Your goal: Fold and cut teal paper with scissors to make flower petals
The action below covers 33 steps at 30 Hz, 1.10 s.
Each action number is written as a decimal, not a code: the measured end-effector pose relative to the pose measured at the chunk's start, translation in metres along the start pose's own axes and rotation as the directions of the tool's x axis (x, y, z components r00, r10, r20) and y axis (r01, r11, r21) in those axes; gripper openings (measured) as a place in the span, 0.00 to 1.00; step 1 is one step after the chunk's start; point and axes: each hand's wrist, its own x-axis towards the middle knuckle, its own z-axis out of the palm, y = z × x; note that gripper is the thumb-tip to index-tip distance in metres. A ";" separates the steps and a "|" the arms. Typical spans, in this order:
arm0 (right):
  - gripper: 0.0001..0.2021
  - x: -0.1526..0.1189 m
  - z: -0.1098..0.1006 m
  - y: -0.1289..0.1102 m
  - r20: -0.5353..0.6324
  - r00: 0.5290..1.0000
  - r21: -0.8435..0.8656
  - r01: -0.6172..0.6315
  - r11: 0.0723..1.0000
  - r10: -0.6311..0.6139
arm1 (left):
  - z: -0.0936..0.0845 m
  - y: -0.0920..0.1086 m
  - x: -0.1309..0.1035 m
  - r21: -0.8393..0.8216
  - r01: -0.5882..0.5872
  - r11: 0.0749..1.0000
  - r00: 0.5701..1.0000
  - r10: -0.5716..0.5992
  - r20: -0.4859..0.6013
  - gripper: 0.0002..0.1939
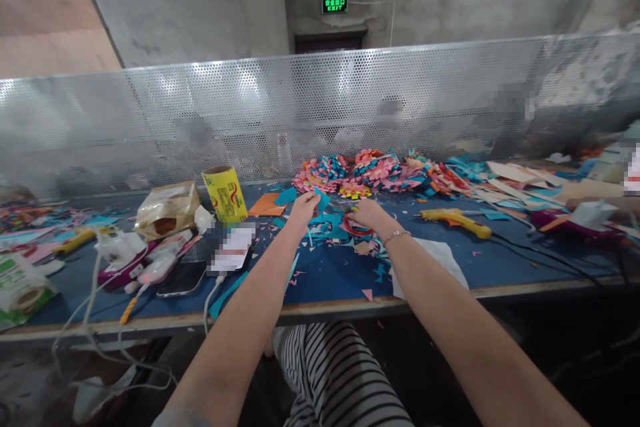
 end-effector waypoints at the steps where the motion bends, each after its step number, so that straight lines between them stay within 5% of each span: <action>1: 0.08 -0.001 -0.002 -0.001 -0.034 0.999 -0.040 -0.035 0.999 0.034 | 0.000 0.000 0.000 0.008 -0.017 1.000 1.000 0.017 0.008 0.09; 4: 0.12 -0.004 -0.008 -0.008 -0.183 0.982 -0.043 -0.053 0.998 0.045 | -0.001 -0.001 -0.002 0.068 -0.051 0.996 0.999 0.049 0.024 0.11; 8: 0.17 -0.011 -0.010 -0.028 -0.221 0.961 0.404 0.248 0.880 -0.169 | -0.002 -0.002 -0.003 0.224 -0.141 0.964 0.988 0.122 0.093 0.08; 11: 0.16 -0.015 -0.008 -0.039 -0.207 0.942 0.517 0.334 0.788 -0.264 | -0.003 -0.004 -0.001 0.307 -0.249 0.919 0.963 0.201 0.179 0.06; 22: 0.17 -0.013 -0.005 -0.036 -0.157 0.968 0.679 0.250 0.690 -0.197 | -0.002 -0.008 -0.001 0.376 -0.236 0.896 0.959 0.152 0.239 0.07; 29: 0.17 -0.008 0.004 -0.034 0.017 0.973 0.867 0.099 0.489 -0.228 | -0.003 0.000 -0.002 0.356 -0.263 0.897 0.965 0.245 0.096 0.07; 33: 0.15 -0.008 0.006 -0.033 0.065 0.964 0.887 0.062 0.458 -0.257 | -0.003 0.003 -0.003 0.365 -0.262 0.893 0.963 0.267 0.038 0.08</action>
